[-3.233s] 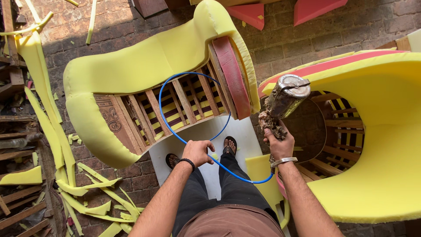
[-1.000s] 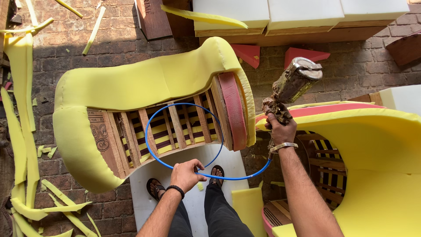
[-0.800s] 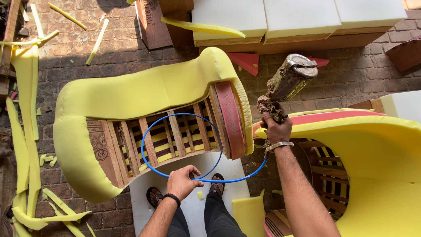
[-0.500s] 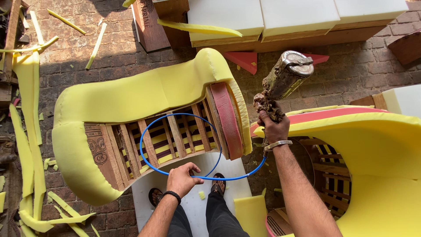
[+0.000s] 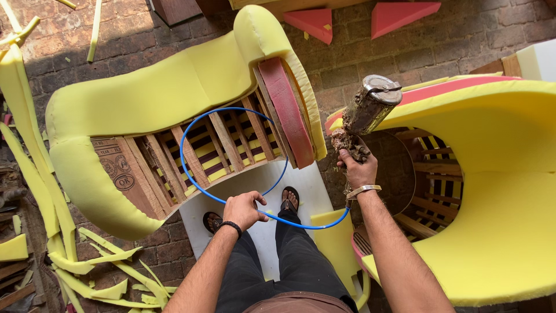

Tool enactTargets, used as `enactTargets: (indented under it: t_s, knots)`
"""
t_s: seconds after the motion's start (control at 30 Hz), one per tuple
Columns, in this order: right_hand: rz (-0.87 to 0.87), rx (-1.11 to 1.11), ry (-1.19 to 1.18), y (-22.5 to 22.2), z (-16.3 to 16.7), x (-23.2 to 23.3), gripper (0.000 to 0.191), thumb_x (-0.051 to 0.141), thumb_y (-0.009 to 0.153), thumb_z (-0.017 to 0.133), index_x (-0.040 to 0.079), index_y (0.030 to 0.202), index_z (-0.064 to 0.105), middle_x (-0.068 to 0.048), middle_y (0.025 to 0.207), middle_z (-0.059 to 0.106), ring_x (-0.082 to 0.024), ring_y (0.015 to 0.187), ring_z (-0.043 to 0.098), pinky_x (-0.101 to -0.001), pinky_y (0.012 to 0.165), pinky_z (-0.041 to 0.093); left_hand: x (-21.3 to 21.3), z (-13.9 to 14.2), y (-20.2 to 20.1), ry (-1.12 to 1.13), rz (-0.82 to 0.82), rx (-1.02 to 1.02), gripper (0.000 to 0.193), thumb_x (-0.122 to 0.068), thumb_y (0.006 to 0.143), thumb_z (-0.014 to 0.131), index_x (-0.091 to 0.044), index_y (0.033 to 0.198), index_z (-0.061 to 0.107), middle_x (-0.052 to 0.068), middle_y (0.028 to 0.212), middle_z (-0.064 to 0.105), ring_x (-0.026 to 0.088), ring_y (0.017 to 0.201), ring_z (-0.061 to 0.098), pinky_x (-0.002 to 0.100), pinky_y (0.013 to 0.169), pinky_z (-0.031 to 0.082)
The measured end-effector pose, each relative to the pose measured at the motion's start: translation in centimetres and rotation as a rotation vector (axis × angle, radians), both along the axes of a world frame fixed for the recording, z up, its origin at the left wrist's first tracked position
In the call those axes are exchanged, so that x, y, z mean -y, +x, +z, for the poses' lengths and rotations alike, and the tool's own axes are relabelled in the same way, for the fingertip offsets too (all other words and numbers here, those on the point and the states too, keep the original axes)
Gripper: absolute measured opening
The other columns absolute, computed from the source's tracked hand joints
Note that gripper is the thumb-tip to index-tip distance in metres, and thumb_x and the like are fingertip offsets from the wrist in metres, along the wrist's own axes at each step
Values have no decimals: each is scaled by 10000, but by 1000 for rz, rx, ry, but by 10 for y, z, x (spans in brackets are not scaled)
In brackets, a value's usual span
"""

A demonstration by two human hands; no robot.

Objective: The person measures and cuts yellow foam sheets on a workbench using a metal ruler and a long serrated knife. They then use a pneumatic nail gun to attach the cut foam pieces to a wooden chair frame.

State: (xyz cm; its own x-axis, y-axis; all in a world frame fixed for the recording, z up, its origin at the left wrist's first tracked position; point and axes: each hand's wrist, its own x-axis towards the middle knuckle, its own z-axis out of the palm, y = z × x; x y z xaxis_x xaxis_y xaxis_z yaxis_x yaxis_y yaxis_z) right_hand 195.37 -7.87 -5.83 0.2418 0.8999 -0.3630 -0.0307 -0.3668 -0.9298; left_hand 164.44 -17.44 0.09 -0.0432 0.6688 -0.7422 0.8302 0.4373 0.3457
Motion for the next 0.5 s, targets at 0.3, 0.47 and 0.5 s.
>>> enactTargets:
  t_s: [0.3,0.47,0.5]
  knots:
    - [-42,141,-229,13,-44,63,387,43,916,750,-3,1287,648,-75,912,745,-116,709,689,-268,636,585,23,-1,19,-14,-249,-6,449,-358,657,942,-231,1051,770,-15,800,766,184,852,730,363,883,506]
    - [-36,67,-204,9,-48,83,418,39,901,746,-7,1303,641,-62,916,743,-103,707,688,-265,632,590,36,-4,16,2,-300,-13,462,-369,652,937,-245,1065,771,-13,818,762,190,880,726,371,864,512]
    - [-22,38,-191,7,-45,86,430,38,897,744,-5,1311,635,-58,916,740,-99,706,686,-263,631,592,40,-3,14,6,-302,-15,460,-366,651,938,-247,1063,773,-12,817,766,190,878,727,372,869,503]
